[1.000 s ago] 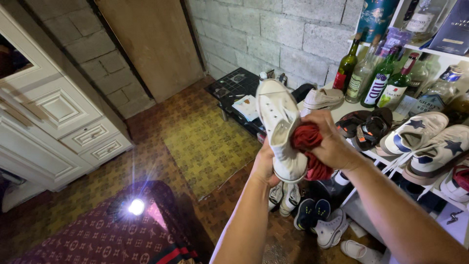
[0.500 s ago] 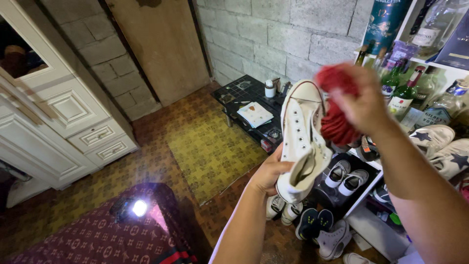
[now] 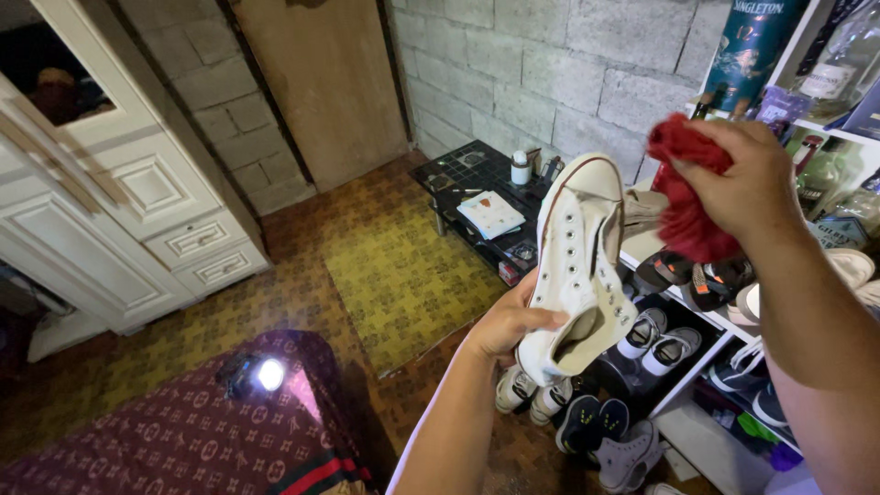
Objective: The person wipes a white canvas sneaker with a red cloth, cleaning the upper, toe, and sides. The person then places the shoe into a shoe cabinet and retrieves another white sneaker to continue wiping.
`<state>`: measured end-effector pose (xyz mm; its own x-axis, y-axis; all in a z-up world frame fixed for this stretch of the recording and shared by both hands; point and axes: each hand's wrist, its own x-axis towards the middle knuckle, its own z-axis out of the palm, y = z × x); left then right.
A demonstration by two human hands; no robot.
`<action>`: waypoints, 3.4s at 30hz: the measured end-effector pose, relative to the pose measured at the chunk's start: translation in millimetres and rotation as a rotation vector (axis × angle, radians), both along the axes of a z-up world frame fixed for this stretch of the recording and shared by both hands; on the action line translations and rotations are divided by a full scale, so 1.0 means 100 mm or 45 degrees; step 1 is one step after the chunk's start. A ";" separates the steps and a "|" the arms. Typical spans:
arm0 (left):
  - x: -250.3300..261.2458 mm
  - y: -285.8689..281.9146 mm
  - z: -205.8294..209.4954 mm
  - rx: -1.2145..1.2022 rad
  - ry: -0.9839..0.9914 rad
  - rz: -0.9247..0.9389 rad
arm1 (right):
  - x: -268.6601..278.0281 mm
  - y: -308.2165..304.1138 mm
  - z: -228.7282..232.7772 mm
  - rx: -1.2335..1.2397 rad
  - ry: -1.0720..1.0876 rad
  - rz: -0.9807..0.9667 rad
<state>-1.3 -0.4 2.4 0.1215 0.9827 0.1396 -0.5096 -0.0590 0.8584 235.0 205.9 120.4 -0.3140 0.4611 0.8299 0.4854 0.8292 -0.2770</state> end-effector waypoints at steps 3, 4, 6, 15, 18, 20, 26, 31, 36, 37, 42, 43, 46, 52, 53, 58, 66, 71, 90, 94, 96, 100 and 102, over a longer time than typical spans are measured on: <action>0.07 0.04 0.04 0.008 0.005 -0.032 | -0.25 -0.40 0.20 0.129 -0.156 0.240; 0.09 0.04 0.04 -0.008 0.024 -0.030 | -0.35 -0.54 0.27 -0.045 -0.248 0.368; 0.14 0.05 0.05 -0.024 0.062 -0.031 | -0.48 -0.74 0.33 0.041 -0.389 0.434; 0.01 -0.03 -0.14 0.052 -0.164 -0.057 | -0.15 0.01 -0.08 -0.249 -0.310 -0.049; -0.05 0.00 -0.16 0.103 -0.356 -0.145 | -0.07 0.14 -0.25 -0.696 0.254 0.244; -0.04 0.05 -0.17 0.135 -0.412 -0.199 | -0.08 0.14 -0.25 -0.820 0.638 0.567; 0.16 0.20 -0.21 0.086 -0.796 -0.241 | -0.50 -0.19 -0.34 -0.795 0.376 0.596; 0.15 0.17 -0.17 0.000 -0.868 -0.188 | -0.70 -0.59 -0.55 -0.725 0.375 0.436; 0.08 0.13 -0.10 0.128 -0.537 0.022 | -0.65 -0.88 -0.93 -0.643 0.258 0.235; 0.07 0.14 -0.08 0.102 -0.482 0.085 | -0.65 -0.91 -1.01 -0.713 0.308 0.315; 0.07 0.13 0.02 0.150 -0.445 0.218 | -0.34 -0.99 -1.29 -1.117 0.193 0.664; 0.07 0.12 0.02 0.125 -0.426 0.270 | -0.25 -0.98 -1.31 -1.220 0.102 0.664; 0.05 0.18 -0.01 0.075 -0.503 0.334 | 0.02 -0.91 -1.28 -1.101 -0.298 0.559; 0.17 0.45 -0.07 0.025 -0.829 0.388 | 0.08 -1.11 -0.85 -0.471 0.345 0.349; 0.22 0.47 -0.03 -0.012 -0.749 0.573 | 0.02 -1.22 -0.72 -0.373 0.533 0.332; 0.37 0.60 -0.01 0.177 -0.946 0.489 | -0.48 -1.62 -0.27 0.169 -0.244 0.483; 0.27 0.34 0.17 0.092 -0.677 0.865 | -0.43 -1.38 -0.70 0.112 -0.284 0.575; 0.18 0.13 0.32 0.192 -0.093 1.164 | -0.11 -0.86 -0.84 -0.210 -0.435 0.289; 0.16 0.34 0.12 0.239 0.227 0.960 | -0.49 -0.89 -0.27 -0.009 -0.695 0.624; 0.14 0.25 0.10 0.270 0.079 0.788 | -0.28 -0.46 -0.34 -0.195 -0.970 0.094; 0.12 0.21 0.10 0.262 -0.016 0.696 | -0.04 -0.34 -0.29 -0.349 -0.738 0.109; 0.12 0.29 0.04 0.084 -0.397 0.475 | 0.15 -0.33 -0.12 -0.220 -0.116 0.185; 0.12 0.38 -0.05 0.004 -0.588 0.307 | 0.14 -0.42 -0.04 -0.407 0.144 0.368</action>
